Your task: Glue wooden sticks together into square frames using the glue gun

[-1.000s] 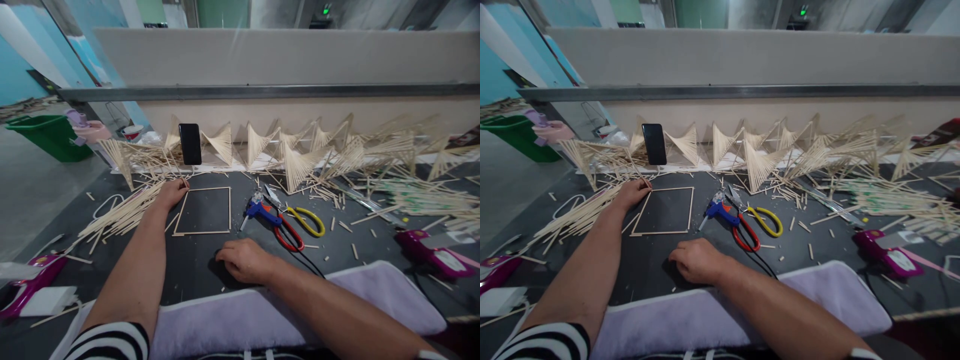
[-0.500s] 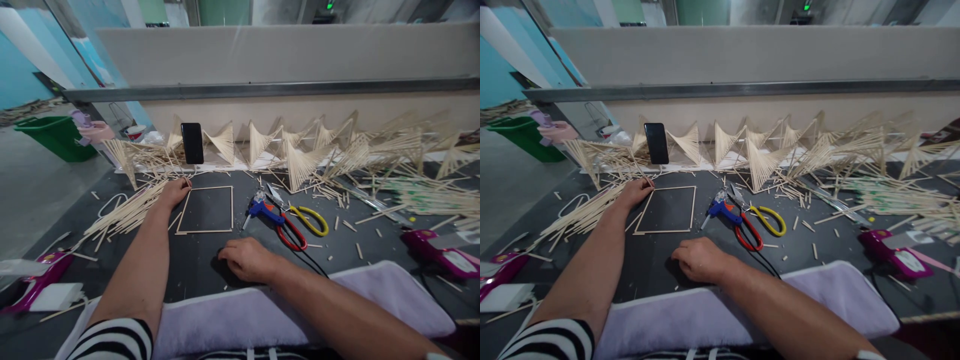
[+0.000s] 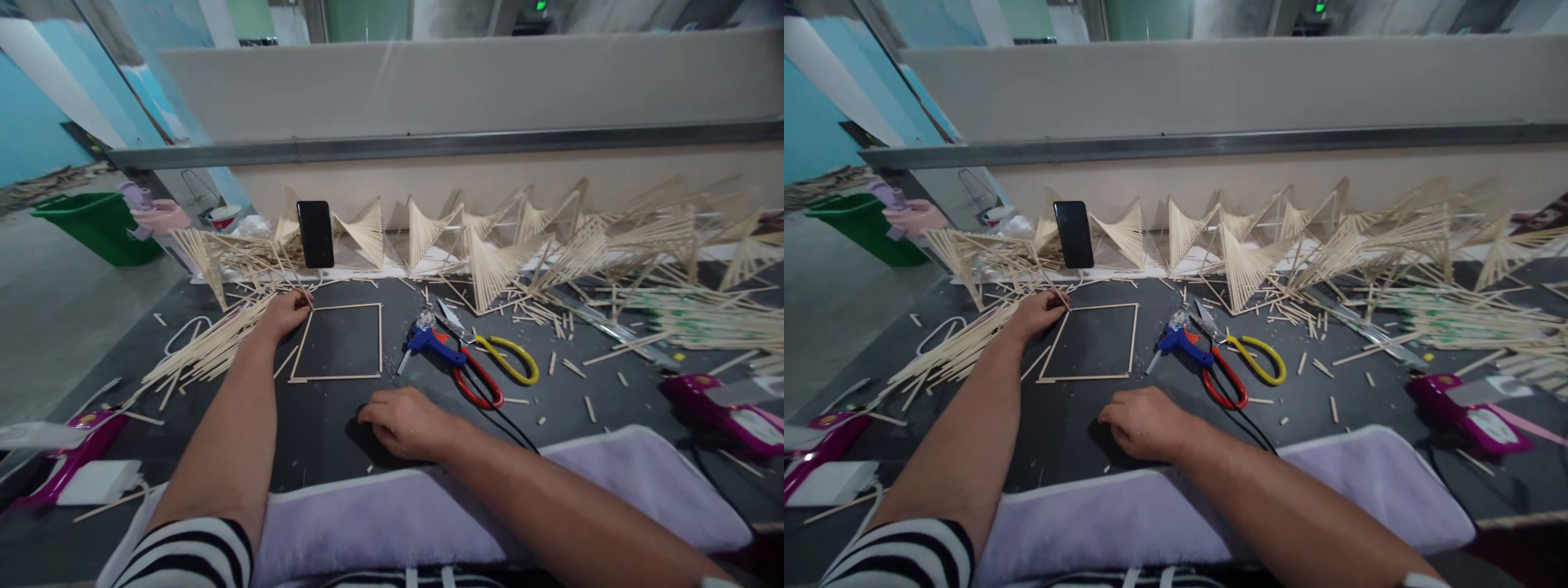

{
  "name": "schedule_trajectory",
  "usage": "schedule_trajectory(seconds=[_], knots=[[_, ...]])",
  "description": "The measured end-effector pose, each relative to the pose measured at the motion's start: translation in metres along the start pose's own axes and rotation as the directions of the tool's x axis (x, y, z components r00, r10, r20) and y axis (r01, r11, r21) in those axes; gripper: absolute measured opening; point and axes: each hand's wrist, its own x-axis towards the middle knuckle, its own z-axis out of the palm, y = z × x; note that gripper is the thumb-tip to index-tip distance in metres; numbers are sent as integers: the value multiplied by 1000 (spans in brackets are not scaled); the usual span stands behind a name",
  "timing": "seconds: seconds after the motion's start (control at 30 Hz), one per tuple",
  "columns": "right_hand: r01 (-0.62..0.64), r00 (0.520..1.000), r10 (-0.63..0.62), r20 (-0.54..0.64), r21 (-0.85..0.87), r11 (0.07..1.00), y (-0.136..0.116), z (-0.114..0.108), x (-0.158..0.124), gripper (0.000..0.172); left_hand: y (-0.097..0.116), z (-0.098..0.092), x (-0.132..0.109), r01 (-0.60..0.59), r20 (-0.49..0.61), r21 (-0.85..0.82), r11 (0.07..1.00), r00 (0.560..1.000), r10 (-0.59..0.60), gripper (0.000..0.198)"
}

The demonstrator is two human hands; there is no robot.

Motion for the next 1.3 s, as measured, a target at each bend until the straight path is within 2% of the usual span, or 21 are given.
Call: schedule_trajectory(seconds=[0.1, 0.17, 0.27, 0.33, 0.47, 0.57, 0.63, 0.77, 0.9, 1.0, 1.1, 1.2, 1.3], knots=[[8, 1000, -8, 7, -9, 1000, 0, 1, 1, 27, 3, -3, 1, 18, -25, 45, 999, 1000, -17, 32], [15, 1000, -15, 13, -24, 1000, 0, 0, 1, 27, 7, -6, 0, 103, -103, 81, 991, 990, -95, 29], [26, 999, -25, 21, -56, 998, -1, -2, 1, 26, 13, -16, -1, 237, -246, 84, 968, 946, -211, 30], [34, 999, -32, 24, -83, 996, -2, -4, 1, 25, 16, -26, -3, 288, -294, 88, 954, 922, -251, 32], [61, 998, -58, 21, -127, 990, -3, -9, -1, 25, 28, -54, -11, 365, -331, 127, 923, 892, -307, 27], [78, 997, -76, 16, -149, 986, -3, -10, -1, 25, 47, -63, -28, 348, -318, 179, 920, 906, -281, 26], [79, 997, -78, 12, -164, 983, -4, -9, -1, 24, 64, -54, -45, 280, -275, 217, 935, 937, -216, 26], [87, 996, -91, -17, -169, 982, -3, -5, -2, 25, 95, -15, -79, 86, -120, 230, 969, 991, -59, 22], [83, 992, -97, -76, -166, 983, 1, 1, -2, 27, 112, 17, -102, -63, -117, 181, 982, 989, 85, 22], [61, 987, -84, -137, -166, 984, 4, 2, -3, 28, 112, 30, -114, -238, -180, 158, 958, 947, 265, 22], [35, 984, -64, -168, -171, 985, 6, 2, -4, 26, 104, 38, -124, -349, -171, 169, 922, 911, 376, 24], [20, 985, -50, -164, -179, 984, 6, 3, -3, 26, 96, 42, -129, -364, -131, 160, 918, 914, 385, 24], [21, 987, -50, -150, -189, 982, 5, 5, -1, 26, 89, 45, -129, -331, -121, 110, 937, 931, 343, 23]])
